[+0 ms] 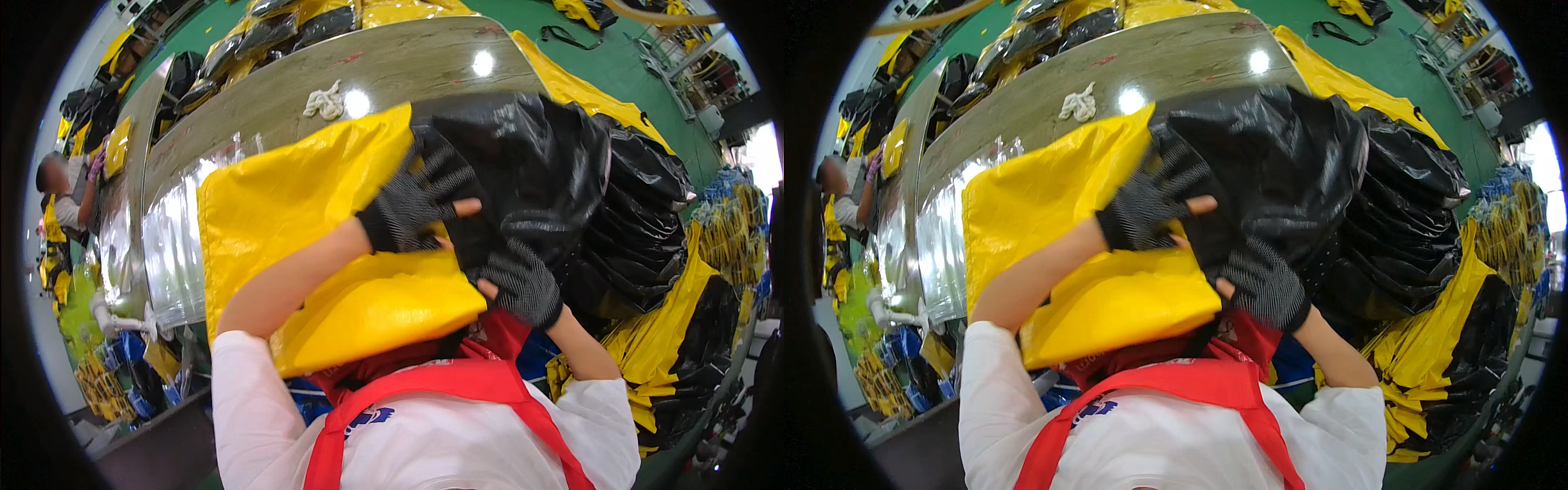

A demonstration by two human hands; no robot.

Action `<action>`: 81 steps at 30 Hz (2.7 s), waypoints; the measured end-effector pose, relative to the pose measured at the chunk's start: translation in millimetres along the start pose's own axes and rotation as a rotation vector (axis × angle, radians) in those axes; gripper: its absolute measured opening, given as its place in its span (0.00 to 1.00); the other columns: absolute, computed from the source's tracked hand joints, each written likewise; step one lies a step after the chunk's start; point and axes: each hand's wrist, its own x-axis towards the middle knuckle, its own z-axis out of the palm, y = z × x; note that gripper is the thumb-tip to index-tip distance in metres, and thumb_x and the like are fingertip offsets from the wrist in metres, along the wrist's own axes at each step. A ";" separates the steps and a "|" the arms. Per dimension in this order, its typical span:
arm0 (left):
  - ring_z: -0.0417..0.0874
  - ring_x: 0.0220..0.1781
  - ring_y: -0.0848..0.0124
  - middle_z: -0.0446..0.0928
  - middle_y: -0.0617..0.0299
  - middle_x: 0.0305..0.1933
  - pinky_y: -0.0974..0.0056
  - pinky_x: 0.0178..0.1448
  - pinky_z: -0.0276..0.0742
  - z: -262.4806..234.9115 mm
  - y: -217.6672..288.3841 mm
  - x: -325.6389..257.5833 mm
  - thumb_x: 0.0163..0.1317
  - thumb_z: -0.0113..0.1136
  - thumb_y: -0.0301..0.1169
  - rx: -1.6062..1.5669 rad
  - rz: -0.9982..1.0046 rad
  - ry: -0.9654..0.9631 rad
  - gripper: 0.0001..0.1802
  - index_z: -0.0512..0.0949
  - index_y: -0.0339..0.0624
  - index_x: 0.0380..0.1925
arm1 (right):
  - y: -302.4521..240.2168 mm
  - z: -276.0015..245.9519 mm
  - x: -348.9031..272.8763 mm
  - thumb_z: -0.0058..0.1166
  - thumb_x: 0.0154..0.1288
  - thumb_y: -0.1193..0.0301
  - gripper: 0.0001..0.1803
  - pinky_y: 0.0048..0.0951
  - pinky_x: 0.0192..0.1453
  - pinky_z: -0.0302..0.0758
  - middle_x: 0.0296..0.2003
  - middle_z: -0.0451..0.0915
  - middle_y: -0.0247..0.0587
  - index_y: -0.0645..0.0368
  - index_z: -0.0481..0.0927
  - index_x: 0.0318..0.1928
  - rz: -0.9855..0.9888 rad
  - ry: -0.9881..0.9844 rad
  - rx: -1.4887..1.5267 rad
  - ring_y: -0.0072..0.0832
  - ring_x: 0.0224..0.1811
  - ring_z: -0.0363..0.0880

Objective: The person folds yellow and black delivery bags and places them into clear plastic packaging on a workbench. They repeat this process for multiple bags, smoothing the plastic and stacking the packaged units.

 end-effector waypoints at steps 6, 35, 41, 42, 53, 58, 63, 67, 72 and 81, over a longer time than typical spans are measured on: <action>0.56 0.68 0.52 0.61 0.54 0.65 0.44 0.69 0.42 97.7 34.7 -0.3 0.57 0.50 0.55 -0.108 0.130 0.061 0.31 0.65 0.59 0.61 | -13.4 -121.0 107.4 0.56 0.52 0.61 0.12 0.36 0.48 0.73 0.39 0.80 0.43 0.48 0.83 0.37 -0.035 -0.589 -0.422 0.38 0.40 0.78; 0.79 0.33 0.67 0.80 0.53 0.32 0.65 0.38 0.74 -50.5 51.8 -288.6 0.60 0.58 0.40 -0.157 -1.549 0.978 0.19 0.77 0.32 0.38 | 141.5 -12.8 163.5 0.49 0.59 0.47 0.23 0.32 0.51 0.71 0.40 0.80 0.42 0.51 0.82 0.40 0.242 -0.273 0.082 0.37 0.43 0.78; 0.78 0.35 0.46 0.77 0.40 0.38 0.53 0.39 0.74 -40.6 -30.0 -316.6 0.61 0.50 0.49 0.255 -1.654 0.095 0.24 0.77 0.35 0.33 | 120.2 -15.2 172.2 0.40 0.60 0.41 0.29 0.35 0.51 0.70 0.40 0.80 0.44 0.50 0.83 0.38 0.399 -0.442 -0.123 0.38 0.44 0.77; 0.79 0.39 0.47 0.77 0.42 0.41 0.51 0.45 0.74 -29.0 -24.0 -329.7 0.59 0.53 0.48 0.871 -1.195 -0.052 0.26 0.74 0.35 0.45 | 133.6 -10.6 169.1 0.40 0.60 0.41 0.28 0.35 0.52 0.70 0.42 0.79 0.44 0.49 0.83 0.38 0.347 -0.510 -0.109 0.40 0.46 0.76; 0.40 0.72 0.44 0.47 0.40 0.69 0.38 0.69 0.28 9.7 -7.7 -163.0 0.45 0.59 0.52 0.366 -0.875 -0.124 0.45 0.59 0.45 0.63 | 94.9 -100.3 110.6 0.54 0.52 0.50 0.24 0.38 0.56 0.65 0.41 0.77 0.42 0.55 0.78 0.42 0.043 0.208 -0.478 0.37 0.47 0.73; 0.49 0.69 0.43 0.56 0.39 0.65 0.39 0.69 0.32 -15.7 -8.1 -124.5 0.49 0.55 0.55 0.291 -0.944 -0.338 0.40 0.64 0.47 0.60 | 192.3 -49.7 66.3 0.53 0.51 0.44 0.27 0.40 0.51 0.66 0.38 0.78 0.44 0.54 0.78 0.38 0.460 -0.059 -0.257 0.40 0.45 0.75; 0.69 0.54 0.50 0.68 0.42 0.52 0.46 0.60 0.60 14.4 6.6 46.0 0.50 0.57 0.55 0.072 -0.427 0.238 0.33 0.73 0.38 0.44 | 188.2 -48.6 71.6 0.54 0.50 0.44 0.26 0.40 0.53 0.63 0.38 0.78 0.43 0.53 0.79 0.37 0.514 -0.032 -0.263 0.40 0.47 0.73; 0.52 0.69 0.51 0.58 0.45 0.65 0.37 0.69 0.30 84.6 -1.0 88.7 0.52 0.50 0.58 0.131 -0.587 0.171 0.40 0.63 0.46 0.61 | 164.6 -55.5 50.2 0.64 0.47 0.56 0.22 0.36 0.51 0.66 0.35 0.76 0.40 0.57 0.78 0.38 0.557 0.809 -0.004 0.36 0.46 0.72; 0.52 0.69 0.50 0.58 0.44 0.64 0.36 0.68 0.32 90.6 -2.8 97.6 0.50 0.51 0.60 0.095 -0.561 0.151 0.42 0.63 0.47 0.60 | 175.8 -0.6 4.7 0.62 0.54 0.64 0.18 0.30 0.49 0.68 0.37 0.77 0.37 0.63 0.77 0.41 0.966 1.140 1.235 0.29 0.42 0.73; 0.57 0.67 0.60 0.56 0.55 0.67 0.59 0.71 0.46 167.2 -83.2 -12.0 0.61 0.46 0.47 -1.408 -0.670 0.561 0.34 0.57 0.43 0.64 | -14.3 -4.5 101.4 0.49 0.52 0.71 0.29 0.38 0.41 0.72 0.41 0.75 0.47 0.45 0.70 0.58 -0.125 0.295 -0.236 0.41 0.37 0.75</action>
